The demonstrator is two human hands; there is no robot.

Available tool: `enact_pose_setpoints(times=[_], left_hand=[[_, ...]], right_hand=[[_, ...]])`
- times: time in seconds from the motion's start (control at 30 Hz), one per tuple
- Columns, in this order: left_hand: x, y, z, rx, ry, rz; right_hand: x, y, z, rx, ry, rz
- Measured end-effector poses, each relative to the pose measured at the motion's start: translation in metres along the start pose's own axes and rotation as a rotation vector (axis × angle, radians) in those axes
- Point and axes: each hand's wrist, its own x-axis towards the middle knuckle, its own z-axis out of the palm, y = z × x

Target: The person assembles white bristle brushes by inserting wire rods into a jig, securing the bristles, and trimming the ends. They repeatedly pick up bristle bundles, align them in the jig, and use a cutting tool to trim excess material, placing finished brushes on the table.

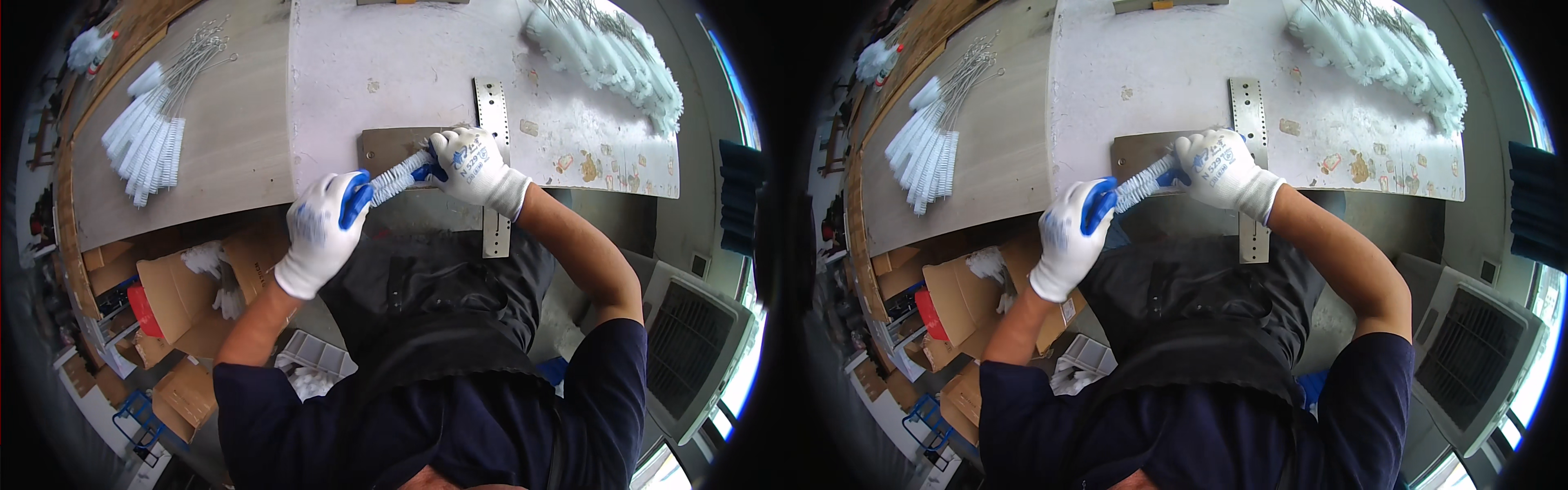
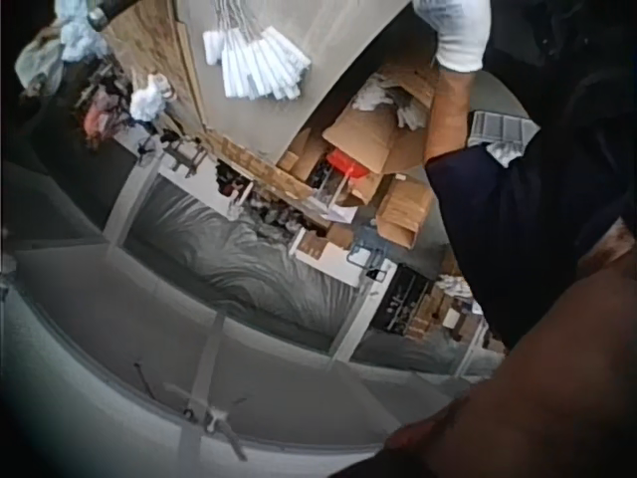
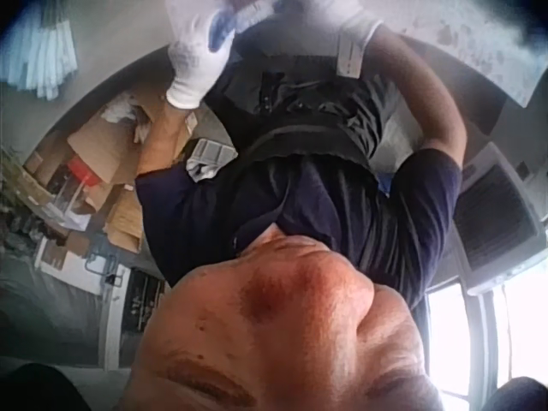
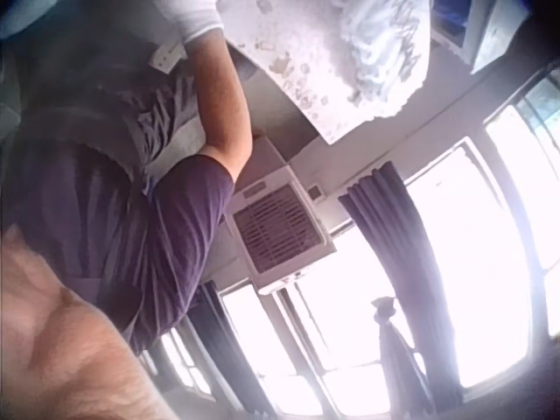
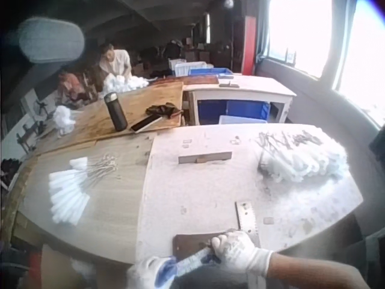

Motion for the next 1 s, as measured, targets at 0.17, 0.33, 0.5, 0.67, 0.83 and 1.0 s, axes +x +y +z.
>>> enact_pose_setpoints(times=[0.17, 0.33, 0.5, 0.67, 0.83, 1.0], left_hand=[[-0.049, 0.037, 0.022, -0.182, 0.138, 0.039], [-0.029, 0.048, 0.057, -1.331, 0.283, -0.823], [0.015, 0.015, 0.076, -1.598, 0.496, -0.798], [0.067, 0.013, 0.089, -1.568, 0.739, -0.833], [0.110, 0.017, 0.090, -1.510, 0.675, -0.947], [0.143, 0.016, 0.097, -1.317, 0.382, -0.854]], right_hand=[[-0.002, -0.003, -0.008, 0.051, -0.109, 0.090], [-0.003, -0.005, -0.002, 0.042, -0.118, 0.135], [-0.002, -0.005, 0.009, 0.045, 0.006, 0.114], [0.001, 0.012, 0.015, 0.001, 0.115, -0.062], [0.005, 0.038, 0.024, 0.001, 0.308, -0.289], [0.000, 0.041, 0.038, 0.110, 0.496, -0.347]])
